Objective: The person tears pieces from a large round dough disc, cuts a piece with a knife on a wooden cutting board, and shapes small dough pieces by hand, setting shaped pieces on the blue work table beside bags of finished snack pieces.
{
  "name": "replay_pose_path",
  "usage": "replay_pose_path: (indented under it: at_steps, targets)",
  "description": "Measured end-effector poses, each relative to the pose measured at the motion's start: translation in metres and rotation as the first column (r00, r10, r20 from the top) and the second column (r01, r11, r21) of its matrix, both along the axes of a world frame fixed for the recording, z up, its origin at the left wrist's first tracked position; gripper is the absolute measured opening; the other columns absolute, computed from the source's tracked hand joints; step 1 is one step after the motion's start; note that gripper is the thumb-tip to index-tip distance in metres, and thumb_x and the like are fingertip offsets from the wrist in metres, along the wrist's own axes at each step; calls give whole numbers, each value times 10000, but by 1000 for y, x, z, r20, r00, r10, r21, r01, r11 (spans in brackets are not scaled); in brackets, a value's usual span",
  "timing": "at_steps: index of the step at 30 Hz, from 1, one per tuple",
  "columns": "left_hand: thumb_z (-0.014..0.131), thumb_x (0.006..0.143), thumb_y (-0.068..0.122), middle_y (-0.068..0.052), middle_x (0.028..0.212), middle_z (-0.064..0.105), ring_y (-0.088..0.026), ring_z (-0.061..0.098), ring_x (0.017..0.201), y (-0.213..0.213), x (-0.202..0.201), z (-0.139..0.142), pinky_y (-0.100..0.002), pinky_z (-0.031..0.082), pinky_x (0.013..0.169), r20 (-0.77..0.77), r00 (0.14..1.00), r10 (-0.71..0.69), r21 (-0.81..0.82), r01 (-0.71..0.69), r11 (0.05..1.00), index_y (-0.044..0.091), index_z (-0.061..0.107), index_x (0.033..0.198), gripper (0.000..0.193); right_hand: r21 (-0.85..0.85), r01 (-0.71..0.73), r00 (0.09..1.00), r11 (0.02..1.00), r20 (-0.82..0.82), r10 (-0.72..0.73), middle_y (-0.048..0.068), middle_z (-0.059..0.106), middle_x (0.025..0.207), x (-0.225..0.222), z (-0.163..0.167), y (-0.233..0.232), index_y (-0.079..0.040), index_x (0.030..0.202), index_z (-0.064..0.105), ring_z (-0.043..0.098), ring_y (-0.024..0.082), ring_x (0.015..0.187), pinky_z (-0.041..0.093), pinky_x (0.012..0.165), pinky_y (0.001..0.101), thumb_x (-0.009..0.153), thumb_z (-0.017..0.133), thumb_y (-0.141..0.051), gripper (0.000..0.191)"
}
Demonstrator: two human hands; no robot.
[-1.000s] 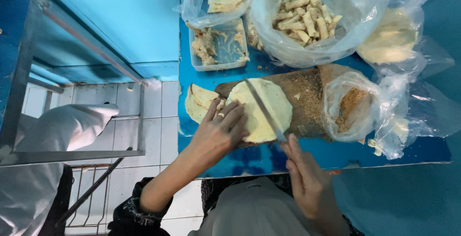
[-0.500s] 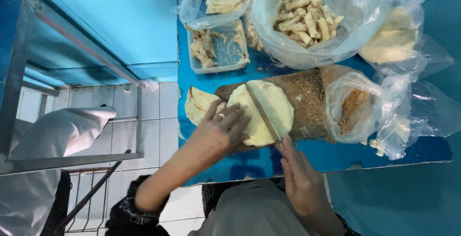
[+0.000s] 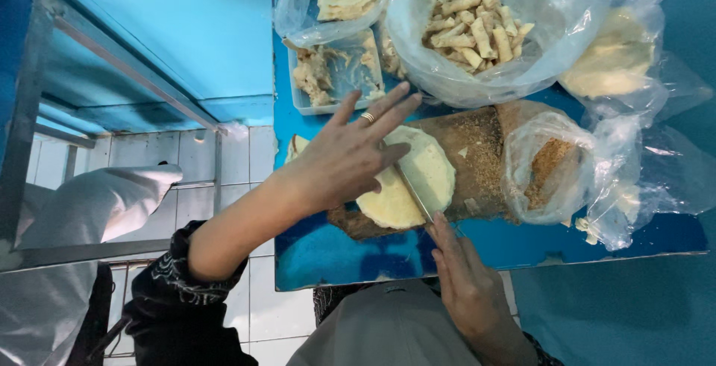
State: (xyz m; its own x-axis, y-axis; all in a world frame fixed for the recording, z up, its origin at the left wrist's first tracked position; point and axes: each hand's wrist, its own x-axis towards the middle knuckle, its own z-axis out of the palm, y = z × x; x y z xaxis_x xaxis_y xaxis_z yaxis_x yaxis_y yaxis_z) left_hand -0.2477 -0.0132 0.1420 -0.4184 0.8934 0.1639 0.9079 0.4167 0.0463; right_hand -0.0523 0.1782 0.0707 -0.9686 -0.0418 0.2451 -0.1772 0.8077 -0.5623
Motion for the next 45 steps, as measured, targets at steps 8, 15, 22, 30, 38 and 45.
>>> replay_pose_path:
  at_steps: [8,15,22,30,38,45]
  targets:
    - [917,600,381,-126,1636,240,-318,81,1542,17,-6,-19,-663,180,1184,34,999,7,-203,0,979,180,721,1205,667,12,7,996,1000,87,-8,190,697,1031,-1,0,6,-33,1527,394,735,308,836,590,620,407,927,646,-68,652]
    - [931,543,417,-85,1635,274,-317,82,1552,27,-10,-23,-671,131,1206,-14,1000,4,-221,-7,975,198,740,1196,715,-27,-29,999,999,17,30,223,697,1064,0,6,5,1,1529,382,736,332,895,590,646,411,954,596,-31,615]
    - [924,515,501,-58,1665,258,-321,54,1549,46,-1,-6,-652,48,1191,-192,976,-99,-472,-3,882,129,814,965,594,-3,-27,998,1000,48,27,203,695,961,3,10,9,-17,1523,405,717,326,770,556,596,441,960,617,-56,603]
    - [918,451,462,-5,1557,443,-288,262,1503,48,2,-10,-635,51,1226,-195,973,-119,-393,34,919,133,809,935,595,19,-62,998,998,-24,62,201,694,963,3,12,13,-21,1497,423,712,346,768,540,547,440,973,601,-58,555]
    - [899,410,495,13,1402,577,-273,392,1415,50,2,-12,-639,53,1211,-233,958,-165,-356,74,931,121,812,940,654,129,-73,996,989,51,67,197,644,856,3,12,15,-30,1527,404,635,334,576,497,452,434,989,603,-102,577]
    - [928,467,494,29,1416,556,-287,350,1444,64,8,-9,-642,25,1217,-219,962,-163,-495,34,868,125,813,907,585,152,-48,993,987,-95,63,189,650,857,11,6,16,-70,1489,463,640,332,564,480,430,429,991,609,-117,520]
